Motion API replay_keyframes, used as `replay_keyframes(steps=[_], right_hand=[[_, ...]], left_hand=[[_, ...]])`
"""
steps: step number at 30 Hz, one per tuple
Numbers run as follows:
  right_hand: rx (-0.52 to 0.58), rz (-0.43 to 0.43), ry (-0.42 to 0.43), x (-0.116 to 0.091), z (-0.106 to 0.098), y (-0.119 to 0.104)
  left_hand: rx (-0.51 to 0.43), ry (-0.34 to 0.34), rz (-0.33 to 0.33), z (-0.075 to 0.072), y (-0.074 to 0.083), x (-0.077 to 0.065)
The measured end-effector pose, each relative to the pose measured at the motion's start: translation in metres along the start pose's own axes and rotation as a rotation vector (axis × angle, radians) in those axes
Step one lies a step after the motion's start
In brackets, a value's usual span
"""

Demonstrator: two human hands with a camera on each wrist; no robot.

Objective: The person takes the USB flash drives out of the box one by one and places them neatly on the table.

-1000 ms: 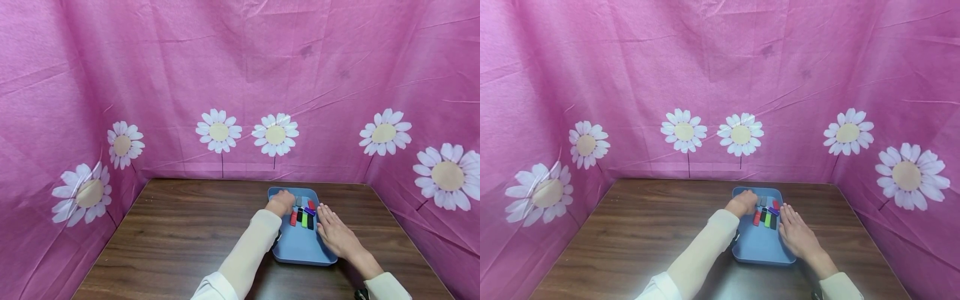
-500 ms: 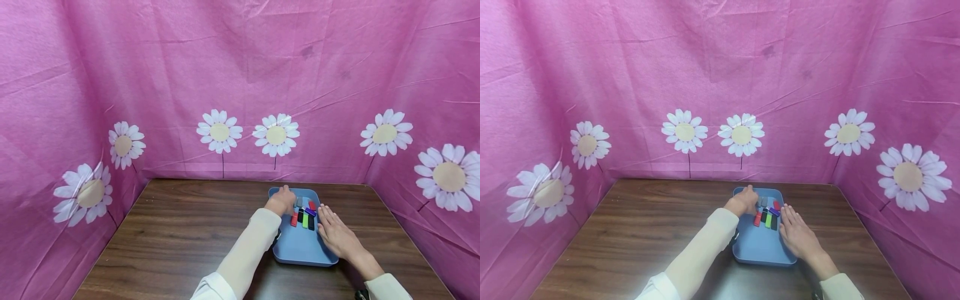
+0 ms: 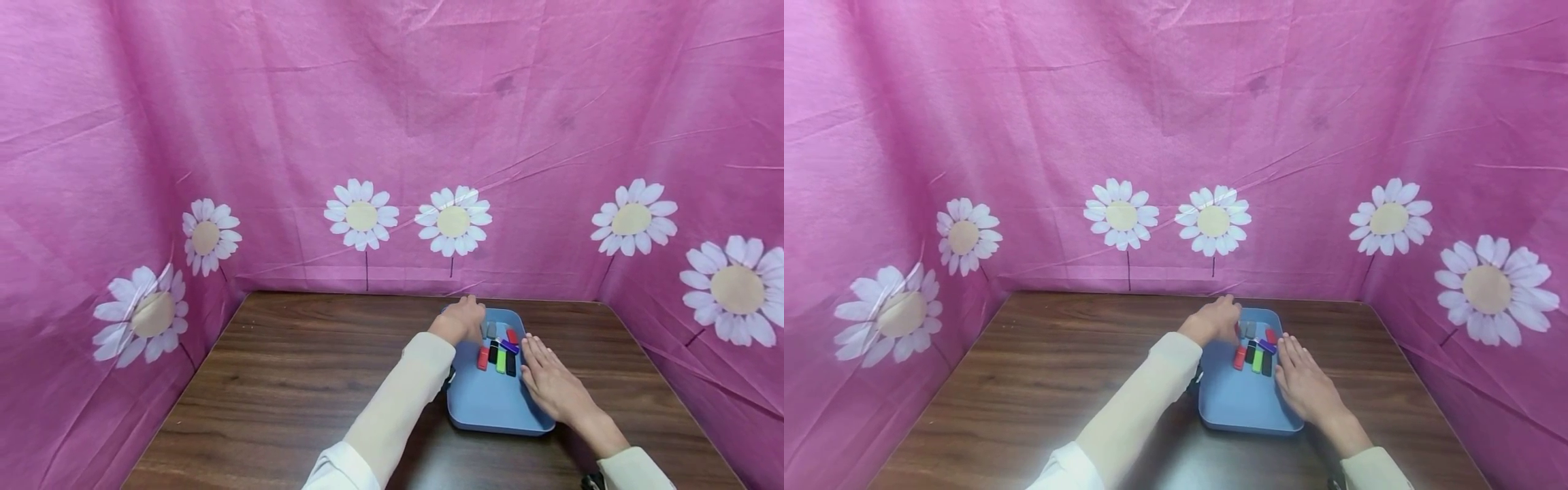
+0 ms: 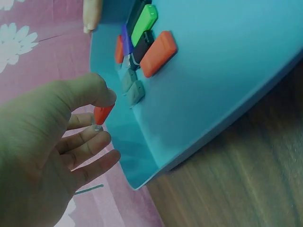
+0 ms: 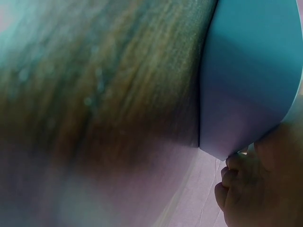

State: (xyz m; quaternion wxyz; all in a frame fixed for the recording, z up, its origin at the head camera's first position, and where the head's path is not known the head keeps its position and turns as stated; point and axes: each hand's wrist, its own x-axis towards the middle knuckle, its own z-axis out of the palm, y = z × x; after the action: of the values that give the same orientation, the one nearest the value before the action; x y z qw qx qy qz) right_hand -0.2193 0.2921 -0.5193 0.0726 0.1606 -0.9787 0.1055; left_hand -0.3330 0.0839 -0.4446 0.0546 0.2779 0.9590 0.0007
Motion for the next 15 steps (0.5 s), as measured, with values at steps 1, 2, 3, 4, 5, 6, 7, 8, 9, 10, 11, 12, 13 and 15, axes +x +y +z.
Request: replay_keyframes(steps=[1,2,3,4,5,6,7,8,9,10,11,12,13,15], right_hand=[[-0.002,-0.001,0.001,0.000,0.000,0.000],[-0.005,-0.002,0.002,0.000,0.000,0.001],[-0.007,-0.001,0.003,0.000,0.000,0.001],[-0.007,-0.002,0.004,0.000,0.000,0.001],[-0.006,-0.002,0.004,0.000,0.000,0.002],[-0.005,-0.001,0.003,-0.001,0.000,0.002],[-0.005,0.000,0.000,-0.001,0.000,0.002],[-0.003,0.001,-0.002,-0.001,0.000,0.002],[-0.001,0.002,-0.005,-0.001,0.001,0.002],[-0.001,0.003,-0.007,-0.001,0.001,0.002],[-0.002,0.004,-0.008,-0.001,0.001,0.001],[-0.005,0.005,-0.010,-0.001,0.002,0.001],[-0.007,0.005,-0.010,-0.001,0.002,0.001],[-0.015,0.004,-0.010,0.000,0.002,0.000]], left_hand=[[-0.001,0.007,0.006,-0.001,-0.001,0.000],[0.001,0.014,0.012,-0.003,-0.003,-0.001],[0.009,0.021,0.018,-0.004,-0.004,-0.001],[0.017,0.028,0.026,-0.005,-0.006,-0.001],[0.024,0.033,0.033,-0.006,-0.007,-0.002],[0.031,0.036,0.037,-0.008,-0.009,-0.003],[0.037,0.038,0.042,-0.009,-0.011,-0.003],[0.044,0.038,0.047,-0.010,-0.013,-0.004],[0.048,0.036,0.052,-0.011,-0.015,-0.005],[0.050,0.033,0.054,-0.012,-0.017,-0.006],[0.051,0.030,0.055,-0.013,-0.020,-0.007],[0.050,0.027,0.055,-0.014,-0.022,-0.007],[0.048,0.025,0.054,-0.015,-0.024,-0.008],[0.042,0.027,0.051,-0.017,-0.030,-0.009]])
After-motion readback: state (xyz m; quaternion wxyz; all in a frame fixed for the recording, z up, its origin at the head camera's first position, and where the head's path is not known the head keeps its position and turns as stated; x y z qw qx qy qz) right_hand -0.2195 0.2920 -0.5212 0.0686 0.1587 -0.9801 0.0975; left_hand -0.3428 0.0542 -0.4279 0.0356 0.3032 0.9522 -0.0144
